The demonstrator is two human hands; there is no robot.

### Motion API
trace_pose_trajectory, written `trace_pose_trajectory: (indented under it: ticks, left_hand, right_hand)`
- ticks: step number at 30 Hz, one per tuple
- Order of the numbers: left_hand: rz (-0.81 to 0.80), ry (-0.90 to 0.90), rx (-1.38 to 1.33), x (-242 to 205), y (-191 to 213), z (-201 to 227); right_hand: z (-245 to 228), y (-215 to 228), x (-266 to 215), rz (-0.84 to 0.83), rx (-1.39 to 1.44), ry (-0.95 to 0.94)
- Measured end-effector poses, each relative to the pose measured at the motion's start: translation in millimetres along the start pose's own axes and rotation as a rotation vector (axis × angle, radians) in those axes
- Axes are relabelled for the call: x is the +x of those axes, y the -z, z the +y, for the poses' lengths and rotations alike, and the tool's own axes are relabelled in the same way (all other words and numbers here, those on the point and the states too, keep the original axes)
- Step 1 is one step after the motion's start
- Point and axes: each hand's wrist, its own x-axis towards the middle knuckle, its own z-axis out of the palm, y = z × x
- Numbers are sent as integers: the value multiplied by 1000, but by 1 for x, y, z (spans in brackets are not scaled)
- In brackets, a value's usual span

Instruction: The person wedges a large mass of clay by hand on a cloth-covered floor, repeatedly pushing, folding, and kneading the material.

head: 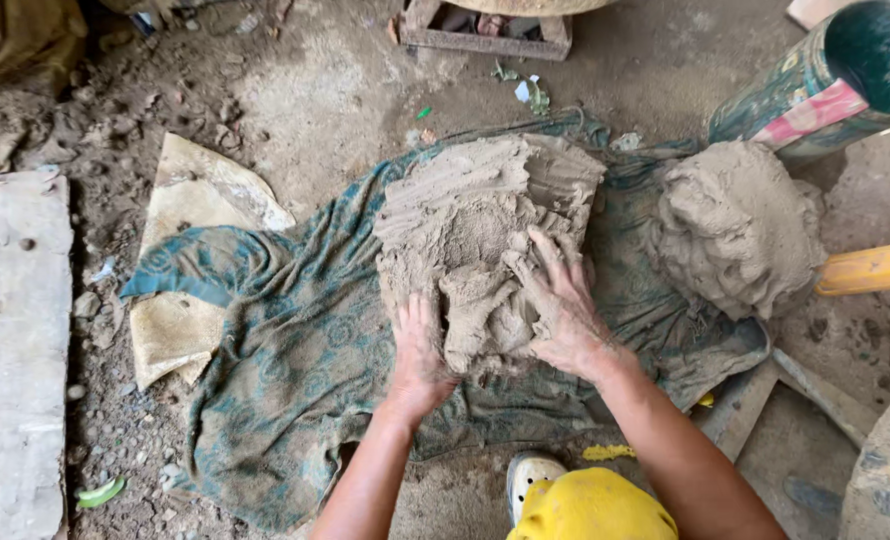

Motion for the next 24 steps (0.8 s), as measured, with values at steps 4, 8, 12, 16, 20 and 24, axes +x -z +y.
trace_pose_trajectory:
  ticks: [4,8,12,16,20,24]
  left_hand:
    - [27,72,101,37,16,20]
    - [-24,282,-25,82,44,32]
    - [14,358,2,111,46,22]
    - [178,43,-157,87,54,25]
    - [-177,-102,-642,20,96,34]
    - [-72,-62,-498,-4,100,57]
  right_hand:
    - [19,-18,20,186,-96,85]
    - [40,-30,54,145,-77,-41]
    - [53,-36,88,107,-116,-171]
    - [31,-30,68,93,-76,-221]
    - [1,-7,-7,2,117,-53]
    - [-24,4,-56,22,196,-95]
